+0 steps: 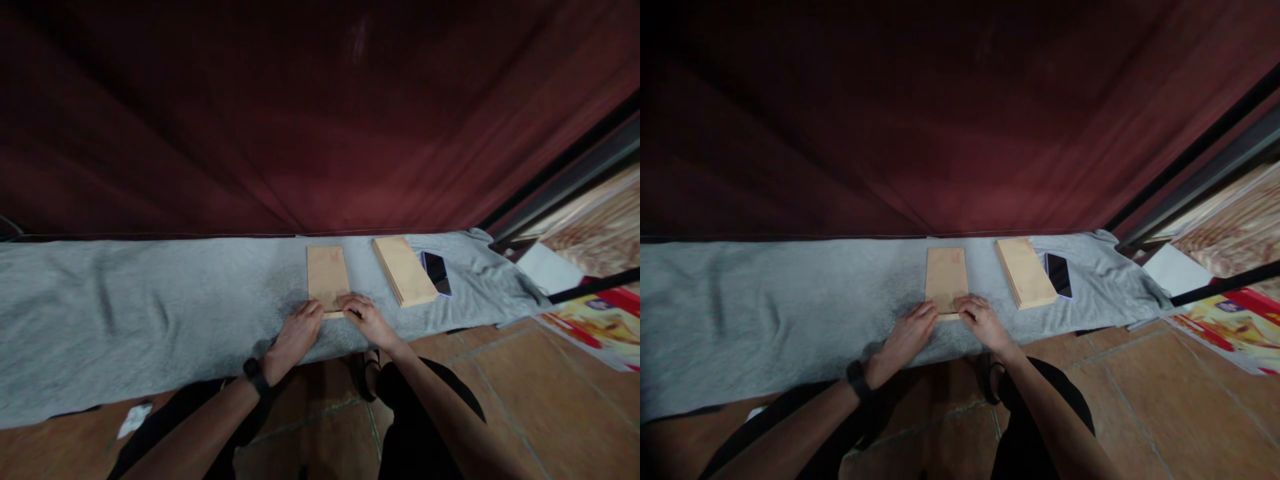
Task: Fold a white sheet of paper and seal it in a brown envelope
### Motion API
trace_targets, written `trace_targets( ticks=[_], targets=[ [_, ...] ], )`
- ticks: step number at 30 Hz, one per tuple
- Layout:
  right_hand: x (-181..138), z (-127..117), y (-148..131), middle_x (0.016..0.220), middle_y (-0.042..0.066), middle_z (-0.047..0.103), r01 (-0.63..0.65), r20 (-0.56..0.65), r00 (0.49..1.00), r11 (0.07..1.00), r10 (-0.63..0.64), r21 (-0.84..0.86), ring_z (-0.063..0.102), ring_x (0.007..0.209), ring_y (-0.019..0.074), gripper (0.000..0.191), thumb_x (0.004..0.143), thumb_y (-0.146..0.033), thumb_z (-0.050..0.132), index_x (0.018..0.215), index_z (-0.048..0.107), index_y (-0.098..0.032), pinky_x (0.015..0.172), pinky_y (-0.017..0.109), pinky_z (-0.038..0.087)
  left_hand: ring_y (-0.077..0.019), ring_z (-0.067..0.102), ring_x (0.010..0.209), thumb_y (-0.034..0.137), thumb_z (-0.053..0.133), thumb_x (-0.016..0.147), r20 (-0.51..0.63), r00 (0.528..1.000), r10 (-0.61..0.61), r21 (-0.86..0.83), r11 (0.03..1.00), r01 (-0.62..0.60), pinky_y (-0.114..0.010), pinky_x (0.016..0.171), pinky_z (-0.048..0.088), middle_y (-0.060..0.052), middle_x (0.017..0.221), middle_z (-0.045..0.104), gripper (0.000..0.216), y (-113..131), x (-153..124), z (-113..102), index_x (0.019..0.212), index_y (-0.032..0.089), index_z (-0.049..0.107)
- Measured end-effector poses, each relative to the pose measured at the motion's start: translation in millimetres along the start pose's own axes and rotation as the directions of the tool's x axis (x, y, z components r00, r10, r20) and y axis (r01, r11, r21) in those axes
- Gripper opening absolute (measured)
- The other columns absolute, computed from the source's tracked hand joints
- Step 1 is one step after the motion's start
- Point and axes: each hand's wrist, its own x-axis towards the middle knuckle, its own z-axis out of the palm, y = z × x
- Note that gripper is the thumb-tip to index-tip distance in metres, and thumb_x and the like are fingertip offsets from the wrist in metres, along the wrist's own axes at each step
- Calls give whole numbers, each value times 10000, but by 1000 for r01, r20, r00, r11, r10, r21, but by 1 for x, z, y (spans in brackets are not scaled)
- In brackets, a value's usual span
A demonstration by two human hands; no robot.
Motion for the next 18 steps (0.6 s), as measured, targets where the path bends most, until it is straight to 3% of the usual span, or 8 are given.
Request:
trace_targets(
  ticks=[9,12,15,18],
  targets=[
    [1,-2,-6,1161,75,717,-5,2,1000,998,5,-65,647,1144,227,192,987,-277,529,1014,714,-234,1015,421,498,-204,624,1031,24,435,911,31,998,-47,-3,999,47,-326,875,540,-69,1069,648,255,5,2,-7,1021,181,604],
    [-5,0,-21,1289,78,674,13,39,999,991,-8,-133,594,1243,228,291,1019,-283,460,1199,686,-243,1099,453,448,-223,618,1116,2,449,885,63,998,-18,31,999,16,-356,923,541,-88,1156,658,317,6,0,-7,1088,175,620],
    [-17,11,-39,1442,85,574,81,138,989,975,-53,-207,501,1361,225,403,1039,-315,416,1408,556,-230,1194,471,357,-237,594,1222,12,469,881,60,998,20,75,997,-25,-378,995,520,-121,1294,641,388,8,-5,-3,1216,161,596],
    [-28,24,-49,1511,129,495,121,180,981,951,-71,-284,447,1412,252,490,1026,-353,460,1478,477,-164,1207,479,350,-240,553,1308,35,469,887,49,998,51,118,991,-56,-380,1042,496,-155,1378,607,453,9,-12,4,1319,142,551]
  ],
)
